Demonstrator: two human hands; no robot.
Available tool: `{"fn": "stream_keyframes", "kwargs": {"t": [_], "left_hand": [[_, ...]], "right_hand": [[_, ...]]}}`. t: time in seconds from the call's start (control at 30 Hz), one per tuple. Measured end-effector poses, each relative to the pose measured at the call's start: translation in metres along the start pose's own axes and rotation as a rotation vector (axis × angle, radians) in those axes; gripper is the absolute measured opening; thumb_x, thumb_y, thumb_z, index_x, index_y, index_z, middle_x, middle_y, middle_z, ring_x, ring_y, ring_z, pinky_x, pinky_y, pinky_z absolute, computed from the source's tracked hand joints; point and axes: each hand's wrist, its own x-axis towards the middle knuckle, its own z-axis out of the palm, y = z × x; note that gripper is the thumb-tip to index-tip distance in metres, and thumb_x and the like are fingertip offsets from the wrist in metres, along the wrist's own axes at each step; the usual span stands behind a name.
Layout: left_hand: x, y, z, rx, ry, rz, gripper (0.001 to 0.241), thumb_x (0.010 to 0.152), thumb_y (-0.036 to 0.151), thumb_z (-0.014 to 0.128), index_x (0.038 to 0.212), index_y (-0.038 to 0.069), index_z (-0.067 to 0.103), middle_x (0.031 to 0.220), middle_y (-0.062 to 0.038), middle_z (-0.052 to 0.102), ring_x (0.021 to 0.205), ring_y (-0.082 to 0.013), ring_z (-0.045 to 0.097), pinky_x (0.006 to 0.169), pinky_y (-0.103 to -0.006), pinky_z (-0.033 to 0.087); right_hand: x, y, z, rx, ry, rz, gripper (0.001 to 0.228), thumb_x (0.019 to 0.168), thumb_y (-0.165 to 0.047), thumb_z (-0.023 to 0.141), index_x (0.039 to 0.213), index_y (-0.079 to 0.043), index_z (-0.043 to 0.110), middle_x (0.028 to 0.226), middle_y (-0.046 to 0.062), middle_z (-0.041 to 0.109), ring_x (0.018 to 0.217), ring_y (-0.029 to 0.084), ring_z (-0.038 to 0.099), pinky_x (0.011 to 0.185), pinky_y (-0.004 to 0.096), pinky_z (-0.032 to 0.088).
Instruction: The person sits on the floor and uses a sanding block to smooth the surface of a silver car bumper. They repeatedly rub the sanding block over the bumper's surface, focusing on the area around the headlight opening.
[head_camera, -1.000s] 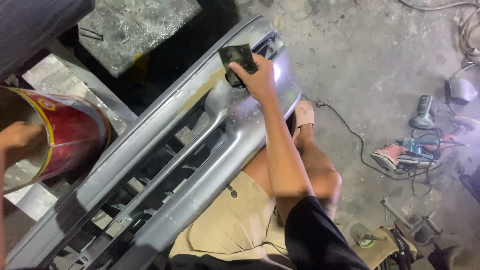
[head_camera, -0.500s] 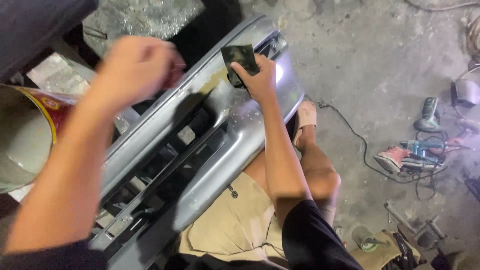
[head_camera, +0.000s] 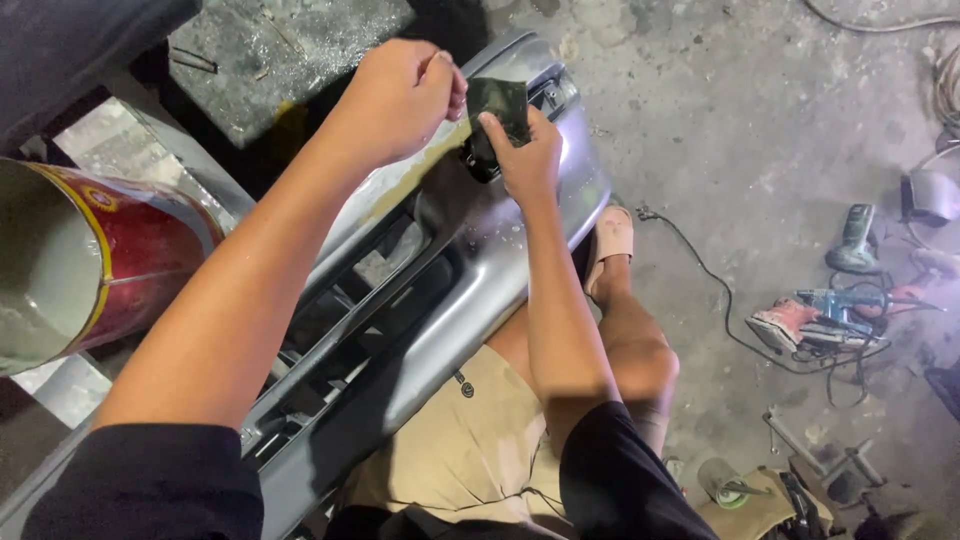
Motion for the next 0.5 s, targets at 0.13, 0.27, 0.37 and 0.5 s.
{"fn": "stream_keyframes", "kwargs": {"t": [0.13,0.27,0.37,0.5], "left_hand": [[0.007,0.005,0.002,-0.012,0.012,0.054,0.037,0.106,0.022,0.035,0.084,0.014,0.065,0.082,0.001,0.07,0.073,-0.0096,0.062,0.068,-0.0263,0.05],[0.007,0.011,0.002,-0.006,0.009,0.035,0.037,0.105,0.021,0.036,0.081,0.013,0.064,0.079,0.002,0.068,0.059,-0.0086,0.052,0.057,-0.0265,0.043],[0.016,-0.003,0.004,-0.013,0.008,0.077,0.037,0.103,0.02,0.036,0.08,0.013,0.065,0.077,0.002,0.068,0.065,-0.01,0.057,0.062,-0.0269,0.047],[0.01,0.001,0.001,-0.046,0.012,0.047,0.036,0.105,0.021,0.037,0.082,0.013,0.064,0.082,0.002,0.068,0.071,-0.009,0.059,0.07,-0.0244,0.049]], "right_hand": [[0.0,-0.004,0.0,0.059,-0.014,-0.034,0.024,0.085,-0.04,0.079,0.088,-0.016,0.078,0.078,-0.002,0.07,0.07,0.01,0.059,0.064,0.028,0.048],[0.004,0.003,0.003,0.068,0.013,-0.039,0.026,0.084,-0.041,0.081,0.093,-0.016,0.079,0.082,-0.001,0.072,0.073,0.012,0.06,0.067,0.028,0.048],[0.003,0.006,0.003,0.053,0.02,-0.118,0.024,0.08,-0.039,0.087,0.095,-0.02,0.082,0.082,-0.003,0.073,0.074,0.009,0.057,0.07,0.026,0.047],[0.003,-0.002,0.002,0.042,0.037,-0.095,0.026,0.085,-0.04,0.08,0.087,-0.014,0.076,0.08,-0.002,0.07,0.074,0.011,0.058,0.066,0.027,0.047]]}}
